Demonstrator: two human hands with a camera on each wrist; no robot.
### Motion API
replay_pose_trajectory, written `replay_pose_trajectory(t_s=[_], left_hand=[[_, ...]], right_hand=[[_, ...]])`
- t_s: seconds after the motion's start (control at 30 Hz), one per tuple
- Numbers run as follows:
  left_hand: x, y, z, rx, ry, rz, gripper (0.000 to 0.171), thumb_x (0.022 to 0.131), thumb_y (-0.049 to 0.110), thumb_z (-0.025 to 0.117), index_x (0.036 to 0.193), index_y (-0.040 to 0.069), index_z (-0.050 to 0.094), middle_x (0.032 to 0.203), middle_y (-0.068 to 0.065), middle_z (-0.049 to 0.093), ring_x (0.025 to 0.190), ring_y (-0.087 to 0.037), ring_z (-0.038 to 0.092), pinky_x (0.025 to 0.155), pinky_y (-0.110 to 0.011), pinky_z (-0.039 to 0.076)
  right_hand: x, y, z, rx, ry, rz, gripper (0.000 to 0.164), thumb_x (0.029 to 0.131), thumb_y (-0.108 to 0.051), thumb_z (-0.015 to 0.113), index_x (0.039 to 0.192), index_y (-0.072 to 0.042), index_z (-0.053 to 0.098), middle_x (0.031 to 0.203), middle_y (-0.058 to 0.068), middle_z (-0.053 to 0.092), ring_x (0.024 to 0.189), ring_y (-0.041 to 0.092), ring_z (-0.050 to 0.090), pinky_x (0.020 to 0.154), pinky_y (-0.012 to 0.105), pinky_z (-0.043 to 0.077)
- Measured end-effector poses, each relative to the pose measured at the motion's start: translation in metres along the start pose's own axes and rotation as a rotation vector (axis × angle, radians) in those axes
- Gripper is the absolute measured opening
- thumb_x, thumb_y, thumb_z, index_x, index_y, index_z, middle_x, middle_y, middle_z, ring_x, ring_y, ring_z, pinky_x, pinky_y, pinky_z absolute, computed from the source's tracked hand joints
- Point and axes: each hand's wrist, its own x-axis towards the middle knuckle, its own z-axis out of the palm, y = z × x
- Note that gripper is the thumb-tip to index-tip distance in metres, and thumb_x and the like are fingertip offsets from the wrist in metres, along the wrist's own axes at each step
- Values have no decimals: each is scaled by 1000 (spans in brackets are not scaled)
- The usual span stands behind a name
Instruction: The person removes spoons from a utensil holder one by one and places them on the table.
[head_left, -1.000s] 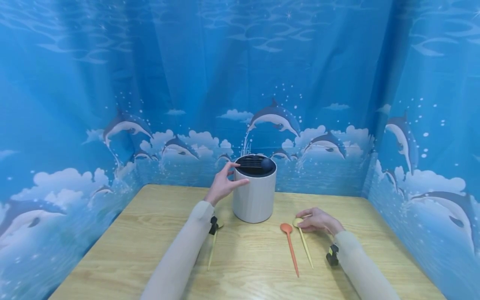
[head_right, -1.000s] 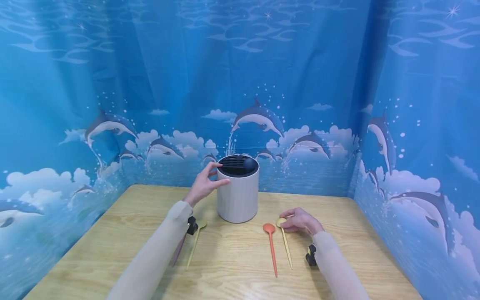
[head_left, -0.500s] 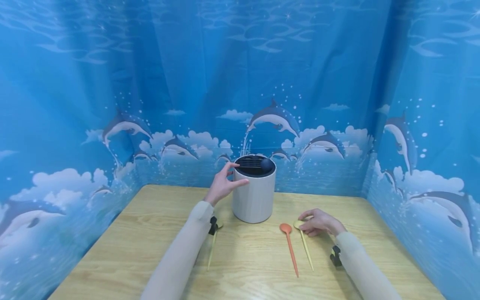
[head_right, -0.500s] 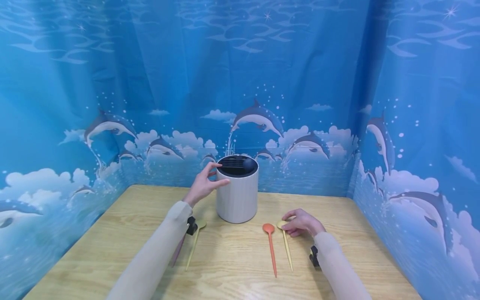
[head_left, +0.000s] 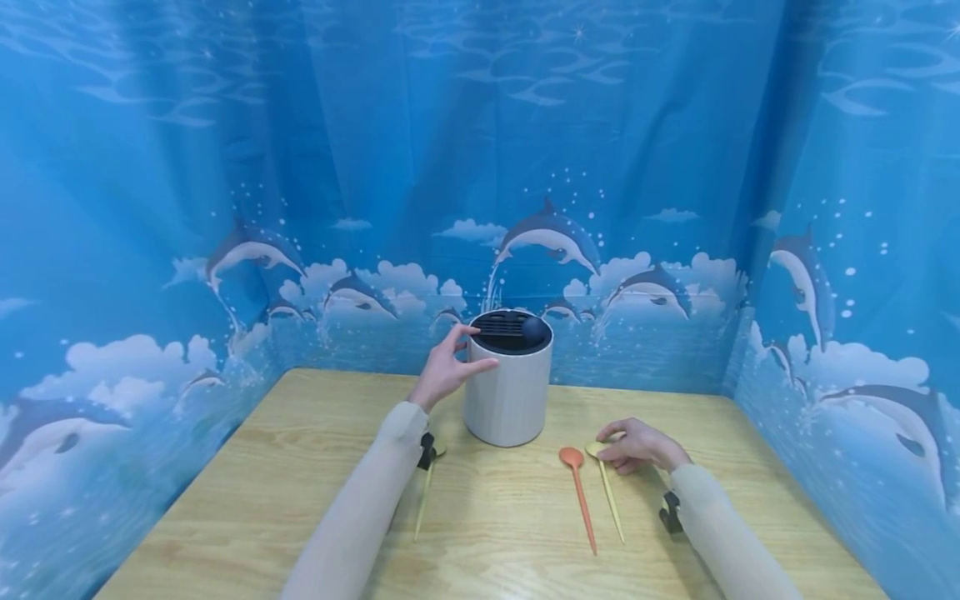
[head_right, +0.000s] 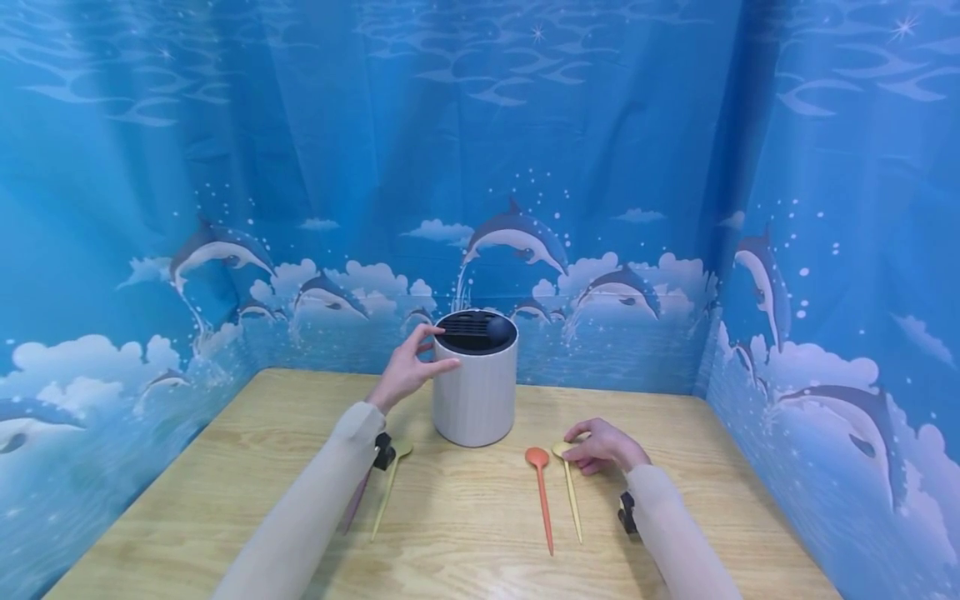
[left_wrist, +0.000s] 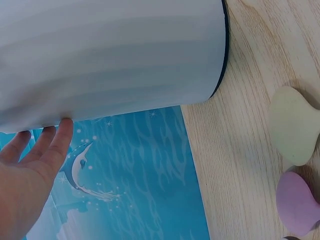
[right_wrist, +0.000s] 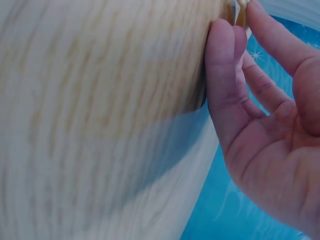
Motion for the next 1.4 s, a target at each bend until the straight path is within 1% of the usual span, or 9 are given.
replay_pose_trajectory(t_s=[0.23,0.53,0.63,0.73,0.83,0.97,1.07,1.23,1.4], left_hand=[[0,0,0,-2,3,4,80,65,70,77,132,35,48,157,-3,36,139,-32,42,105,-60,43],[-1,1,0,-3,-5,12,79,67,69,76,132,35,48,157,-3,36,139,-32,43,104,-59,44],[-1,1,0,-1,-4,12,78,67,69,76,131,35,48,157,-3,36,139,-32,42,104,-59,44],[-1,1,0,1,-4,13,78,68,68,76,132,34,48,157,-3,36,139,-32,42,105,-59,44],[-1,1,0,1,-3,12,78,67,68,76,132,34,48,157,-3,36,139,-32,42,105,-59,44],[-1,1,1,-3,-8,17,78,68,69,76,132,34,48,157,-3,36,140,-32,42,105,-60,43],[0,0,2,-2,-14,21,78,68,69,76,132,35,48,157,-3,36,140,-32,42,106,-60,43],[-1,0,1,3,-5,12,77,67,69,77,131,35,48,156,-3,37,139,-32,42,105,-59,43],[-2,0,-1,0,-4,14,78,67,69,77,131,35,48,156,-2,37,139,-32,42,105,-59,44]], right_hand=[[-3,0,0,6,-19,-25,48,85,-15,77,125,2,57,73,4,60,62,12,60,61,30,59],[-6,0,-1,9,-18,-25,49,84,-16,77,125,2,57,77,5,62,65,14,61,64,32,60],[-5,0,0,11,-15,-22,46,85,-17,76,124,1,58,77,6,63,65,14,61,64,32,60],[-5,0,0,11,-8,-26,41,90,-19,71,123,2,58,78,6,64,65,13,62,63,31,60],[-2,3,1,15,18,-30,37,95,-21,65,122,3,59,80,7,66,64,13,63,62,31,60],[0,6,2,21,75,-32,38,97,-22,61,123,6,58,79,7,64,62,12,62,59,30,59],[0,8,3,45,119,-31,38,97,-20,61,123,7,57,74,5,60,59,11,57,56,28,57],[2,6,3,91,171,-86,33,97,-17,58,119,8,59,67,3,55,55,11,51,54,27,52],[7,2,4,87,243,-96,34,98,-21,58,119,5,61,73,5,60,60,12,53,55,27,50]])
